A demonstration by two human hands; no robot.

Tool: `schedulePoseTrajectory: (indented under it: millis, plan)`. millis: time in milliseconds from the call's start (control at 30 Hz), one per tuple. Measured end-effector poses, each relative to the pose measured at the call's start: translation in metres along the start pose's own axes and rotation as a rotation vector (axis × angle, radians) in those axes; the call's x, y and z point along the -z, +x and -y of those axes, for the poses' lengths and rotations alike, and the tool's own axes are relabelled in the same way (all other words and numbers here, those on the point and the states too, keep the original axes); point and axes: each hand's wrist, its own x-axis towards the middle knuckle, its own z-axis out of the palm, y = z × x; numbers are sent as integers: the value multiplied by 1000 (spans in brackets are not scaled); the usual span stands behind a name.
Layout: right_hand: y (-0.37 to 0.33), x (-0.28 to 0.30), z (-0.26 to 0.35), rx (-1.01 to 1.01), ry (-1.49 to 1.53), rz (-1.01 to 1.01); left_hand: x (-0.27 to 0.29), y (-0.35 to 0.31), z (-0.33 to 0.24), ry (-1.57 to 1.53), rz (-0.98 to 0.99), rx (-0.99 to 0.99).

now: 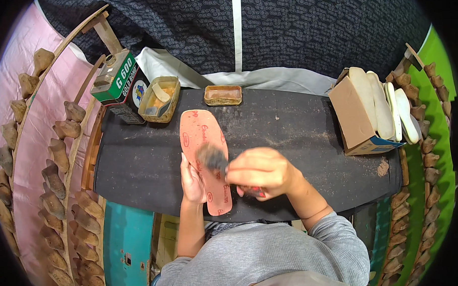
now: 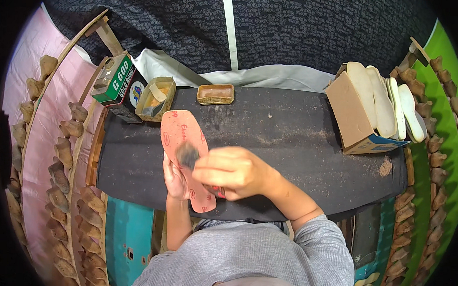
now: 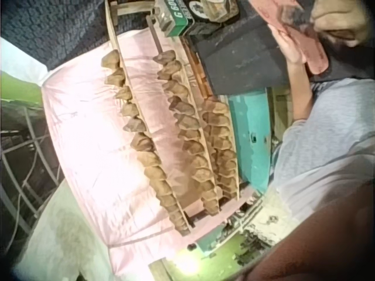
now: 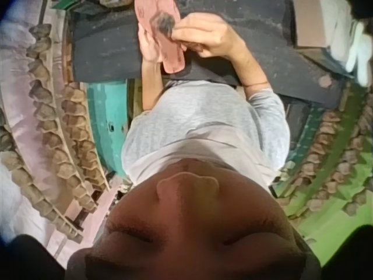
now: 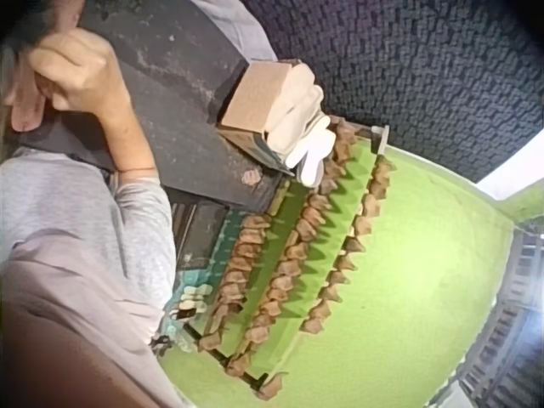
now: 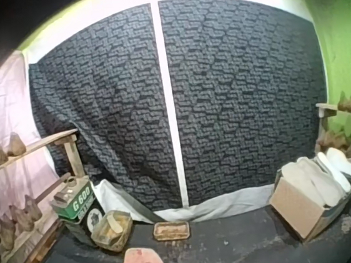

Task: Applying adhesive to shoe insoles and outsoles using a brush at a workbench.

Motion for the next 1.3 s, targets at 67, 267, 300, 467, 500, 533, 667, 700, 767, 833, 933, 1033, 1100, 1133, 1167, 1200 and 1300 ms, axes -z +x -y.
schedulePoseTrajectory:
  millis: [67, 267, 300, 467, 500, 533, 667, 700, 767, 833, 933, 1033, 1100, 1133, 1167, 1200, 1300]
  plan:
    - [8, 4, -5, 8, -112, -58, 4, 0, 2, -91, 48, 16]
    - [-8, -12, -1, -8, 71, 99, -2, 8, -8, -34, -42, 14]
    - [-9, -14, 3, -24, 89, 131, 10, 12, -6, 12, 27, 26]
    - [-7, -6, -9, -116, 125, -23, -11, 13, -7, -114, -198, -3]
    - [-7, -4, -14, -167, 52, -105, -18, 14, -8, -236, -355, 0]
    - [-6, -1, -20, -213, -18, -186, -9, 13, -6, -236, -357, -4]
    - [-16, -8, -60, -413, -212, -385, 36, 16, 6, -11, -25, -6]
    - [-19, -10, -77, -466, -189, -413, 34, 16, 7, -18, -46, -2]
    - [-23, -15, -110, -511, -239, -413, 32, 16, 7, -26, -73, 1]
    - [-32, -22, -147, -507, -292, -391, 31, 16, 7, -31, -78, 13]
    - [-46, -32, -191, -593, -284, -340, 29, 16, 7, -28, -95, 19]
    - [-54, -37, -216, -634, -304, -304, 33, 14, 8, -29, -56, 32]
    - [-58, -39, -223, -637, -307, -297, 40, 15, 10, -46, -75, 39]
    - [-55, -39, -223, -648, -296, -290, 43, 15, 10, -62, -93, 49]
    - [-53, -39, -222, -659, -285, -284, 44, 15, 9, -63, -97, 46]
    - [-51, -40, -220, -658, -282, -281, 45, 15, 8, -62, -109, 36]
    - [-52, -38, -217, -638, -264, -335, 40, 16, 7, -56, -116, 19]
